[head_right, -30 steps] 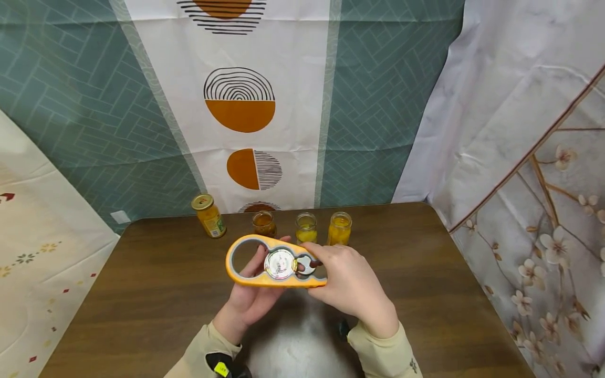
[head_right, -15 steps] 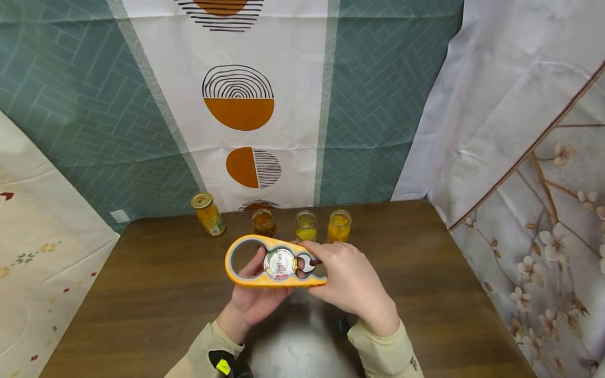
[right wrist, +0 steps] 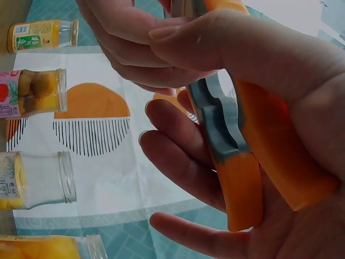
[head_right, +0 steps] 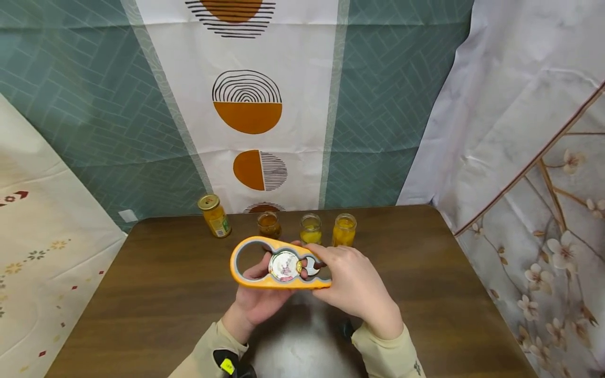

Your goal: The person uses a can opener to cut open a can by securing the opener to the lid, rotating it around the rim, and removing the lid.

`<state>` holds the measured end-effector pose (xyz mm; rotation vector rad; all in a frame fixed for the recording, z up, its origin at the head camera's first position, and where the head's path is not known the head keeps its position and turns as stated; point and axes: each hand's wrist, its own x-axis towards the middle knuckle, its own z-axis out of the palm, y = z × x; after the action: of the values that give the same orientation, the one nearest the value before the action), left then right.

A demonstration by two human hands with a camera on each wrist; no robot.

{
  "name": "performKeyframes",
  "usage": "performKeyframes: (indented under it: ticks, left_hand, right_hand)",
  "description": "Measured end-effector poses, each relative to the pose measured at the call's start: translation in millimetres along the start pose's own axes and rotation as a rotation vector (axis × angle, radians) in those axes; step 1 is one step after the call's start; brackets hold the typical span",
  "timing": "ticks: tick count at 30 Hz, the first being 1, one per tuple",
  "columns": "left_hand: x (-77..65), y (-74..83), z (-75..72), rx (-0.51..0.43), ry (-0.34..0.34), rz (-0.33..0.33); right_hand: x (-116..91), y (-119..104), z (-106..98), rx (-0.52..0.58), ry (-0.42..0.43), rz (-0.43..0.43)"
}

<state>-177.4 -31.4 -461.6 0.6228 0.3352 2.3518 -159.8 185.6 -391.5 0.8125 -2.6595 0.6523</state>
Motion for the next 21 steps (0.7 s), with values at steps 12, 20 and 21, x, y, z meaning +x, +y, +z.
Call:
performKeyframes:
  ticks: [12, 20, 21]
  left_hand:
    - [-0.2, 1.1, -2.5, 0.007, 0.019, -0.037]
    - [3.9, 1.8, -0.4, 0.055, 0.035, -0.006]
    - [4.4, 2.0, 0.6, 0.071, 0.036, -0.002]
  right_hand:
    - [-2.9, 2.9, 2.4, 0.023, 0.003, 0.021]
    - [-1.5, 2.8, 2.1, 0.002, 0.011, 0.032]
    - [-1.5, 2.8, 1.9, -0.006, 0.009, 0.036]
